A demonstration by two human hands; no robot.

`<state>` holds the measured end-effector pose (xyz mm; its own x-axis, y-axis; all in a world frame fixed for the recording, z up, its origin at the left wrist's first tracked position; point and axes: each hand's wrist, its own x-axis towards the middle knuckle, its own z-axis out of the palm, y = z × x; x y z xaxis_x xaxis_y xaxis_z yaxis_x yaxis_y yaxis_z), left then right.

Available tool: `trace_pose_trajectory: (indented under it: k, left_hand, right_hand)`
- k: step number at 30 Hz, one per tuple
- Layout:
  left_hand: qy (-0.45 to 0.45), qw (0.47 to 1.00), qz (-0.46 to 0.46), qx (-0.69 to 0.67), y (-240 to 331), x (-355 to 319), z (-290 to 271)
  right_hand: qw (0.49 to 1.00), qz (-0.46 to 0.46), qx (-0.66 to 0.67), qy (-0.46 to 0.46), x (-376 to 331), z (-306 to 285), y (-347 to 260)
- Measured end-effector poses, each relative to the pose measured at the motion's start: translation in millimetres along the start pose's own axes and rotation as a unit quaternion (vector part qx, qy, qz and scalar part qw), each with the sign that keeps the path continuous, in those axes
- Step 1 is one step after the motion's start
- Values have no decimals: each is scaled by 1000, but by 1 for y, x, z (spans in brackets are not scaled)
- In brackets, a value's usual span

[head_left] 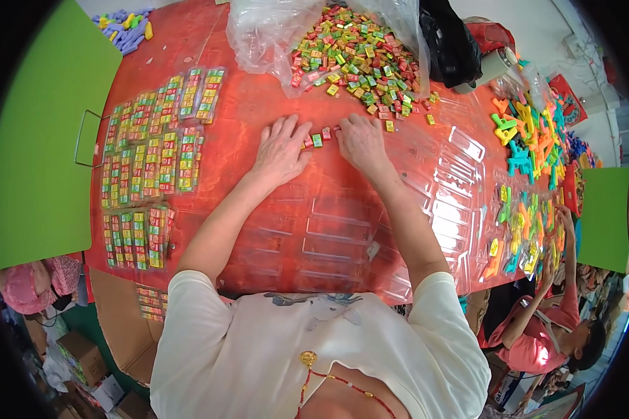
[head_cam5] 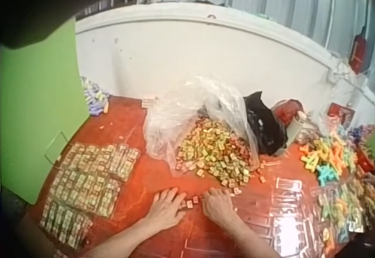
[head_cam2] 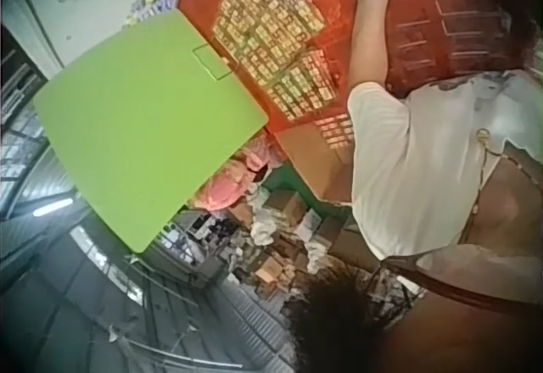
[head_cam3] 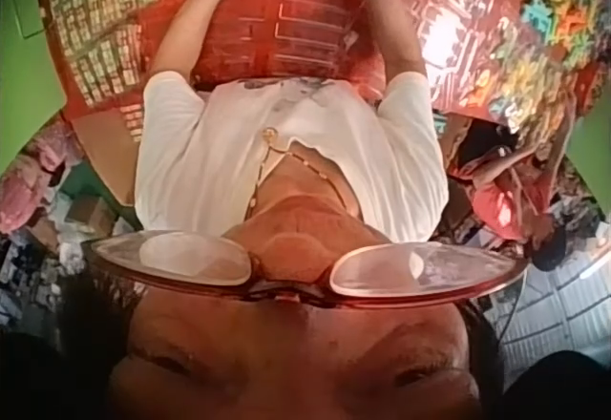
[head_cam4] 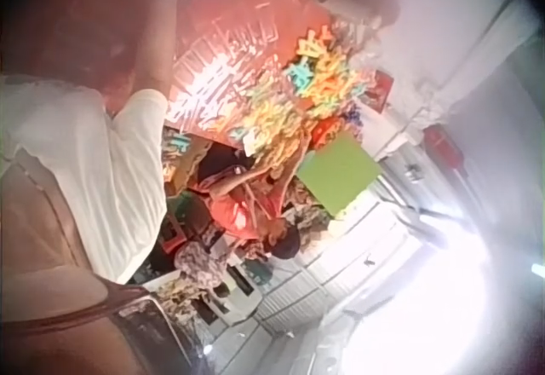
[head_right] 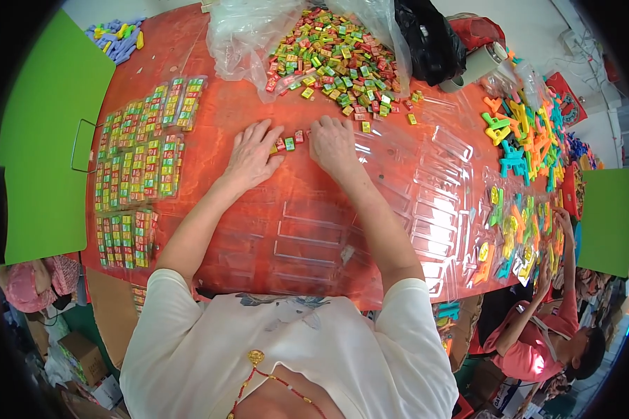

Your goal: Sorting small numbered toy blocks into organized rows on a red work table.

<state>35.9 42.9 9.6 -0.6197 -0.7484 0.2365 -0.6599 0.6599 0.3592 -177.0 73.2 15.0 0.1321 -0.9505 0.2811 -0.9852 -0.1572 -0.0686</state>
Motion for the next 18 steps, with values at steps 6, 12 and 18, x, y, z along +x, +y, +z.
trace_pose_trajectory:
  k: [6,12,18]
  left_hand:
    - [-80,993,-88,12,-5,-9,-36]
    - [-118,986,-114,-6,9,-9,-35]
    - [-79,993,-84,-9,0,-13,-25]
  right_hand:
    - [990,39,120,-63,0,-9,-6]
    - [989,-4,100,-110,2,-18,-18]
    - [988,-19,129,-81,-7,-7,-32]
